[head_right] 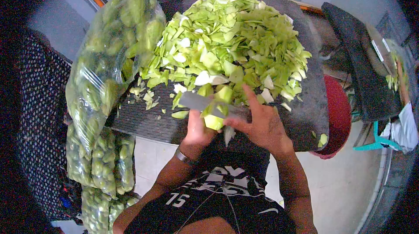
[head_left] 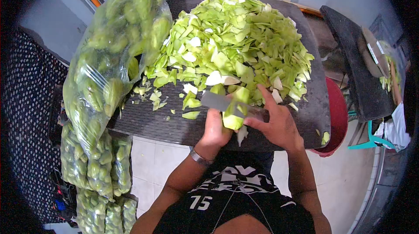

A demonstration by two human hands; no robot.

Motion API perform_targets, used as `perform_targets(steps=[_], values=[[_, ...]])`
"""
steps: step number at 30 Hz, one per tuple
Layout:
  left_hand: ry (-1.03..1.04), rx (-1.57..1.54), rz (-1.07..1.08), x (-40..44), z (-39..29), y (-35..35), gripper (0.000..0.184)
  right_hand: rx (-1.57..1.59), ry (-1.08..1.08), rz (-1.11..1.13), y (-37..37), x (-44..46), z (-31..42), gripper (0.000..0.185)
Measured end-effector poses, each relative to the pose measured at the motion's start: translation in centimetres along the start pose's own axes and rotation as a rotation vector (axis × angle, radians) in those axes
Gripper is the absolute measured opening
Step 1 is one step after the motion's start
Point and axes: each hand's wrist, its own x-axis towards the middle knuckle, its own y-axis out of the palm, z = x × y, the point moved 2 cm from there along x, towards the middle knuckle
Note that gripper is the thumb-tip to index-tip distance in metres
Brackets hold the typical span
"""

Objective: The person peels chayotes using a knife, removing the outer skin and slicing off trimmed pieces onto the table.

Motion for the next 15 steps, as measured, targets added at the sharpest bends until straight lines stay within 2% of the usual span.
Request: perform_targets(steps=[3,4,6,9,10,12,13,15], values=[[0.092,-0.015,0.054,0.3,0.9,-0.5,0.051,-0.041,-0.023,-0.021,-0.1,0.3,-0.4,0.102],[0.188,-0.07,-0.006,-0.4,1.1,0.5,0.052,-0.045,0.003,0.002,-0.5,0.5,-0.4,0.102],[0.084,-0.091,0.079,-0.5,0.8,0.2,0.052,-0.054,0.057,0.051,-1.5,0.8,-0.9,0.102],[-0.118,-0.148,0.289,-0.1,-0.7,-1.0,0.05,-0.225,-0.19,-0.222,-0.9,1.2,-5.0,0.095],[-0.192,-0.169,0.372,0.1,-1.1,-1.2,0.049,-0.21,-0.082,-0.245,-1.5,1.2,-5.8,0.089],[-0.215,-0.167,0.319,0.0,-1.0,-1.4,0.054,-0.177,0.138,-0.289,-2.7,1.2,-6.5,0.077],[-0.225,-0.168,0.29,-0.1,-1.0,-1.3,0.056,-0.165,0.183,-0.264,-3.1,1.0,-6.2,0.074],[-0.188,-0.139,0.103,-0.6,-1.4,0.2,0.054,-0.142,0.278,-0.213,-4.1,0.4,-5.2,0.069]])
